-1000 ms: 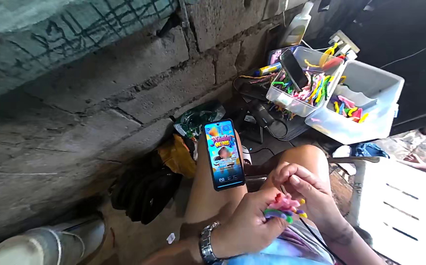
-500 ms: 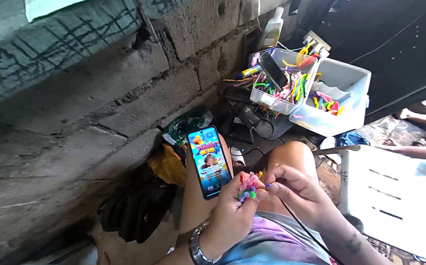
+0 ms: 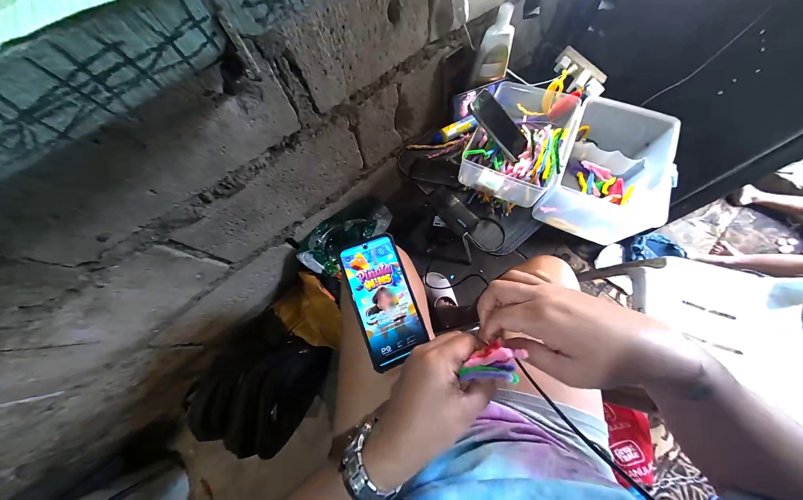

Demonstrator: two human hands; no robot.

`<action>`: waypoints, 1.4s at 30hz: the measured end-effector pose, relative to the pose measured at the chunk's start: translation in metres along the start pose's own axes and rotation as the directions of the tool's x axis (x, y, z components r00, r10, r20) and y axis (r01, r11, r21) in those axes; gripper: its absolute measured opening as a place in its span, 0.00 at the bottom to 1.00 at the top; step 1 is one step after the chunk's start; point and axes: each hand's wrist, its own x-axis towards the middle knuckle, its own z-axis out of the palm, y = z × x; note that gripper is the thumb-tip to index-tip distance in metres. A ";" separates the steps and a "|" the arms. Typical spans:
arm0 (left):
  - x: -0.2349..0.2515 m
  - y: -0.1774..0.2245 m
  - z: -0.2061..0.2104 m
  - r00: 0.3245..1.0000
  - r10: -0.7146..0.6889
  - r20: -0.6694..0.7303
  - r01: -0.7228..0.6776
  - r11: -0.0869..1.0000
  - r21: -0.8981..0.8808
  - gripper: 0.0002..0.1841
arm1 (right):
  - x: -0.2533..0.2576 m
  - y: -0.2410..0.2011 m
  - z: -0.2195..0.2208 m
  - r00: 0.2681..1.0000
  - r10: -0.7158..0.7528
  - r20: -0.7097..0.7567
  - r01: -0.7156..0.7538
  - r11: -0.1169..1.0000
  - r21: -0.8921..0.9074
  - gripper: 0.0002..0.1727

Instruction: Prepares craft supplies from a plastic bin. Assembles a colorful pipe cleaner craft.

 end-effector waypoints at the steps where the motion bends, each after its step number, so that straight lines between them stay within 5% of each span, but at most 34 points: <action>1: 0.001 0.000 0.002 1.000 -0.019 -0.018 0.019 1.000 0.019 0.04 | 0.000 -0.007 0.002 0.999 0.022 -0.046 -0.026 0.996 -0.090 0.14; 4: 0.005 -0.002 0.002 0.998 -0.055 -0.033 0.054 0.998 -0.031 0.05 | -0.004 -0.027 0.017 0.960 0.075 -0.269 -0.161 0.936 -0.313 0.13; 7: 0.006 -0.001 0.001 0.988 -0.152 -0.004 0.145 0.948 -0.283 0.06 | -0.012 -0.031 0.036 0.854 0.056 -0.516 -0.271 0.896 -0.352 0.13; 10: 0.008 -0.001 0.001 0.966 -0.242 0.087 0.236 0.698 -0.676 0.04 | -0.018 -0.026 0.054 0.746 0.008 -0.666 -0.281 0.910 -0.304 0.10; 13: 0.010 -0.002 0.006 0.966 -0.223 0.135 0.232 0.505 -0.831 0.04 | -0.021 -0.015 0.066 0.716 0.073 -0.695 -0.244 0.958 -0.150 0.14; 18: 0.011 -0.011 0.003 0.993 0.041 0.109 0.041 0.754 -0.655 0.04 | -0.022 -0.003 0.051 0.791 0.132 -0.597 -0.103 0.991 0.081 0.14; 22: 0.011 -0.005 0.001 0.999 0.002 0.033 0.014 0.877 -0.480 0.16 | -0.020 -0.014 0.039 0.831 0.032 -0.555 -0.089 0.993 -0.075 0.16; 26: 0.011 -0.002 0.006 0.995 -0.087 -0.043 0.069 0.944 -0.321 0.12 | -0.017 -0.027 0.046 0.802 -0.026 -0.596 -0.185 0.939 -0.290 0.14; 29: 0.009 -0.006 0.009 0.991 -0.127 -0.035 0.110 0.943 -0.313 0.08 | -0.022 -0.024 0.056 0.757 -0.040 -0.652 -0.222 0.923 -0.314 0.12; 33: 0.008 -0.004 0.006 0.970 -0.224 0.096 0.239 0.803 -0.546 0.03 | -0.028 -0.018 0.065 0.693 -0.013 -0.721 -0.221 0.948 -0.229 0.12; 38: 0.008 -0.010 0.013 0.991 -0.090 0.098 0.132 0.600 -0.789 0.03 | -0.029 -0.002 0.070 0.682 0.129 -0.720 -0.133 0.990 0.052 0.13; 42: 0.011 -0.016 0.012 0.992 0.076 0.104 0.014 0.742 -0.670 0.05 | -0.026 0.004 0.061 0.712 0.188 -0.676 -0.067 0.977 0.201 0.12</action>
